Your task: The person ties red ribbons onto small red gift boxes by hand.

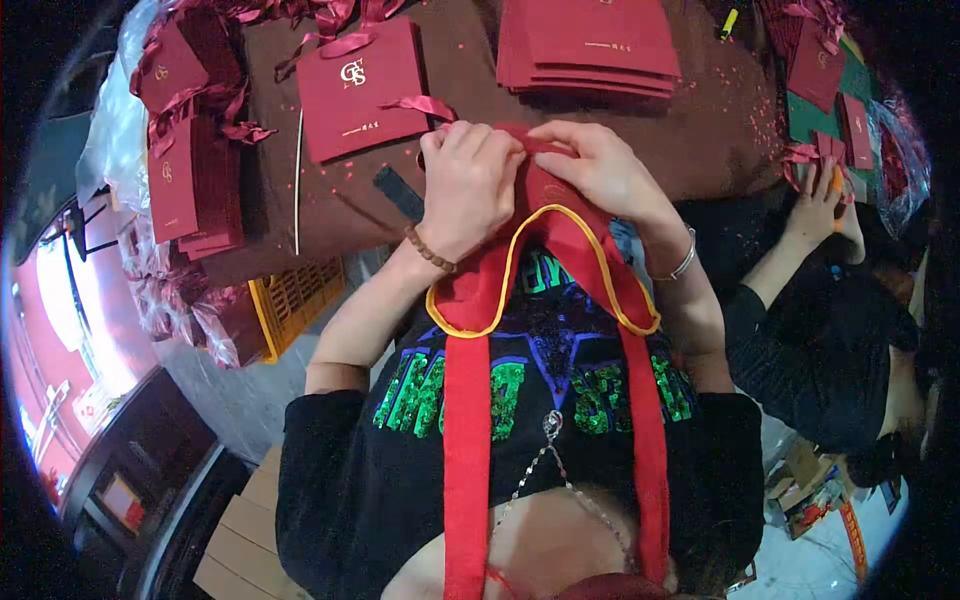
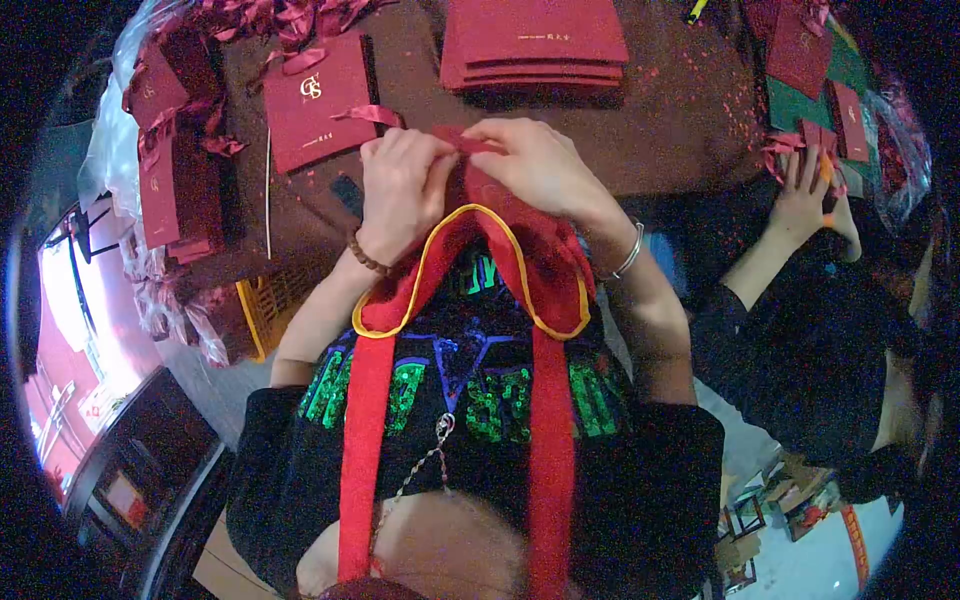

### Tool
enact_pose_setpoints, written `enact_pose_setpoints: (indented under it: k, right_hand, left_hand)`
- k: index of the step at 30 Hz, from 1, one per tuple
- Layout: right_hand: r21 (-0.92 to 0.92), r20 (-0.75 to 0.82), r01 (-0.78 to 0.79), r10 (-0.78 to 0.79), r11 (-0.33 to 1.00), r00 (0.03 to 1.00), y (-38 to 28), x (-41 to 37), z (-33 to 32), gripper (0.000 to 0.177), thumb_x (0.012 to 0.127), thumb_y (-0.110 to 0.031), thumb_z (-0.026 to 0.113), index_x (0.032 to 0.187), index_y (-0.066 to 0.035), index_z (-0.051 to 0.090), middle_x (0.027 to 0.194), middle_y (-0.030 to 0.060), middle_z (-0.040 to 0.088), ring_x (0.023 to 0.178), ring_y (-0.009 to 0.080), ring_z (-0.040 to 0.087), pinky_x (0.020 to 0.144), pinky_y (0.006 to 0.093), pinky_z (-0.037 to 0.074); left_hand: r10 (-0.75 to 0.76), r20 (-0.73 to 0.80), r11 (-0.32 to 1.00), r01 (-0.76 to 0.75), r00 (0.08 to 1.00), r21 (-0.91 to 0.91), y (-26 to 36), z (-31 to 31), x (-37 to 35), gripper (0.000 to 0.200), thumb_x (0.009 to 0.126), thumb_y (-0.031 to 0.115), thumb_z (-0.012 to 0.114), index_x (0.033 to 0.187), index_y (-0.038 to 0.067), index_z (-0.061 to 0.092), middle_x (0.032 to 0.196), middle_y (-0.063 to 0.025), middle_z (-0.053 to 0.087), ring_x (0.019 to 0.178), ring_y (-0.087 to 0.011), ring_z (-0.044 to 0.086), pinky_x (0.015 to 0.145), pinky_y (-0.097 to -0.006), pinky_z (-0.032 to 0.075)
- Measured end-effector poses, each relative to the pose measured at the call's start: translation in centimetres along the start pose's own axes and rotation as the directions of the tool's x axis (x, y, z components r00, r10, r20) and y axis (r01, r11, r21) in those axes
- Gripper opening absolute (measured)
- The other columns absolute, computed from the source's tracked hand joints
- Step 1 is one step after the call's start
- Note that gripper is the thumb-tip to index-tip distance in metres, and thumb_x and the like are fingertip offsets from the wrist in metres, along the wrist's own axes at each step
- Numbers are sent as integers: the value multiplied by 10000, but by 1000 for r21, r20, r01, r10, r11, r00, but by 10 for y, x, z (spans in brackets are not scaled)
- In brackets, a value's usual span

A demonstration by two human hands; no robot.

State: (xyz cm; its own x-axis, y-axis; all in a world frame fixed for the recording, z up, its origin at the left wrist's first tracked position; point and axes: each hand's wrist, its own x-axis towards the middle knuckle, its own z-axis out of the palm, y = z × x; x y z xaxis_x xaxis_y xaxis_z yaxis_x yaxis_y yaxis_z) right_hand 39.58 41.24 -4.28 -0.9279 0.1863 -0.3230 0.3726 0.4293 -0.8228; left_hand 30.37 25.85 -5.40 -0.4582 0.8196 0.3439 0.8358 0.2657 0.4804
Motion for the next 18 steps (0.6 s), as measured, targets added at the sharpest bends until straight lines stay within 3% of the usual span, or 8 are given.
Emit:
enact_pose_setpoints:
  k: [3, 6, 11, 15, 16, 17, 18]
  right_hand:
    - [102, 19, -26, 25, 994, 1000, 3, -2, 1, 326, 819, -172, 545, 1086, 14, 565, 1003, 143, 625, 914, 187, 594, 820, 282, 444]
    - [12, -15, -53, 53, 999, 998, -5, -5, -2, 330, 814, -178, 550, 1090, 3, 566, 999, 144, 627, 917, 188, 597, 818, 286, 445]
    - [-134, -77, -52, 42, 990, 996, -12, -9, 3, 325, 811, -182, 538, 1107, -49, 568, 987, 152, 623, 918, 268, 611, 799, 321, 461]
    - [-134, -81, -25, 15, 991, 997, -8, -9, 3, 327, 811, -190, 545, 1115, -69, 565, 996, 154, 621, 920, 269, 611, 807, 324, 460]
    - [-83, -37, -36, 33, 996, 999, -9, -10, 0, 327, 813, -190, 546, 1113, -61, 564, 998, 153, 621, 920, 269, 611, 807, 325, 460]
    - [-32, 8, -51, 51, 998, 999, -10, -11, -1, 327, 814, -191, 547, 1110, -53, 563, 999, 153, 622, 920, 269, 612, 806, 325, 460]
    - [-43, -39, -14, 12, 999, 999, -11, -14, 0, 307, 812, -180, 557, 1079, -31, 553, 992, 148, 628, 914, 265, 616, 796, 326, 461]
  left_hand:
    - [61, -81, 994, -53, 995, 97, 3, 6, -3, 110, 698, 116, 628, 771, 95, 547, 732, -53, 509, 765, -227, 488, 700, -390, 318]
    - [101, -86, 983, -86, 991, 165, 8, 8, -5, 143, 657, 151, 610, 756, 92, 525, 733, -54, 492, 761, -222, 476, 692, -395, 320]
    - [173, -55, 953, -153, 983, 261, 10, 12, -2, 176, 629, 192, 581, 748, 88, 503, 731, -54, 477, 751, -217, 464, 689, -394, 319]
    - [142, -31, 978, -135, 989, 162, 8, 7, 0, 140, 677, 174, 592, 771, 100, 521, 735, -51, 490, 768, -218, 478, 719, -387, 317]
    - [112, -41, 993, -110, 993, 45, 2, 7, -2, 174, 691, 173, 637, 825, 105, 551, 814, -43, 515, 827, -220, 482, 738, -382, 315]
    - [112, -38, 993, -111, 993, 44, -1, 2, 2, 174, 691, 173, 637, 825, 105, 551, 814, -43, 515, 827, -220, 482, 738, -382, 315]
    - [75, -9, 997, -76, 997, -11, -2, -7, 8, 215, 680, 184, 667, 853, 113, 562, 865, -35, 517, 861, -221, 476, 740, -381, 315]
